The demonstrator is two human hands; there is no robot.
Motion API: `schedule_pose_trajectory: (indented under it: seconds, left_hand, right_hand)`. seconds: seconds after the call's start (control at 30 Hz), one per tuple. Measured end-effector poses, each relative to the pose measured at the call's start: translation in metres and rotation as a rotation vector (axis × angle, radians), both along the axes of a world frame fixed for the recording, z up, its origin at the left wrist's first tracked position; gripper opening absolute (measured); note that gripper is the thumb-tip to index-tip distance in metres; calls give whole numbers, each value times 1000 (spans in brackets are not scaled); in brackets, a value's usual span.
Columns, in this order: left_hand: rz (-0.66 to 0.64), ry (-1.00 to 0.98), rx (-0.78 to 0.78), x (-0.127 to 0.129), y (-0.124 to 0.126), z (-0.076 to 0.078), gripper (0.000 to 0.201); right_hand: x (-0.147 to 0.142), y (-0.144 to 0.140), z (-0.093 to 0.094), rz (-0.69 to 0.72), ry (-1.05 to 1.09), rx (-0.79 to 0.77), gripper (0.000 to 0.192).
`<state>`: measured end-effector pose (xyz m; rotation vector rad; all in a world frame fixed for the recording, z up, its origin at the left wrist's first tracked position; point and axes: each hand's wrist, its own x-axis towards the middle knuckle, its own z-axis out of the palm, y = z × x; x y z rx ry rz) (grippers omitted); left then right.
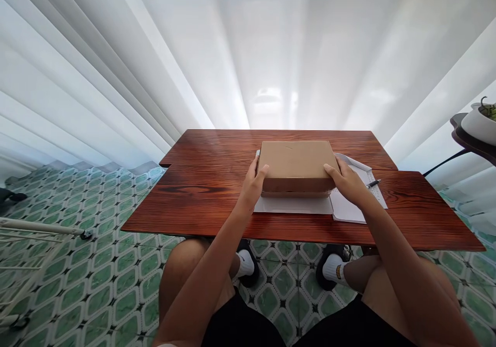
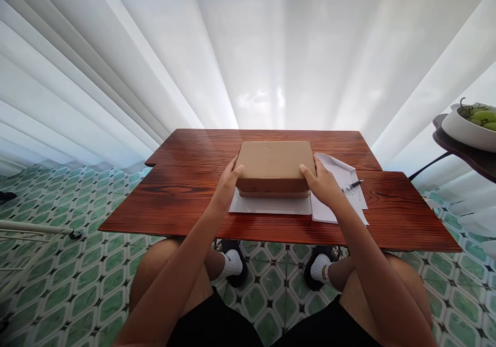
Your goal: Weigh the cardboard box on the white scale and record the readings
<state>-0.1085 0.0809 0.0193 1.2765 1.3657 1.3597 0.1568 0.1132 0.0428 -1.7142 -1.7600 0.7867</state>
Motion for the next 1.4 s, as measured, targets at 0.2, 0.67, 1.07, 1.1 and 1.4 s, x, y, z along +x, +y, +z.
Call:
schedule_pose_trajectory:
  seconds: [0.2,0.67,1.07,1.1,1.4]
  left_hand:
    - [14,-44,-23,6,-2,-2,67]
    - [-24,-171,1,9,-2,2,60]
    - [28,-191,22,3,-2,6,57]
    - [30,-190,23,2,-3,7,57]
    - [45,-121,58,-9,-9,21,61]
  right_hand:
    - [-1,-4,1,37,-48,29,55]
    - [-4,-3,1,17,-93,96,49]
    - [-10,-5,6,15,-94,127,48]
    - [-10,-6,6,20,-91,129,47]
    - [-18,-11,5,39,-74,178,45]
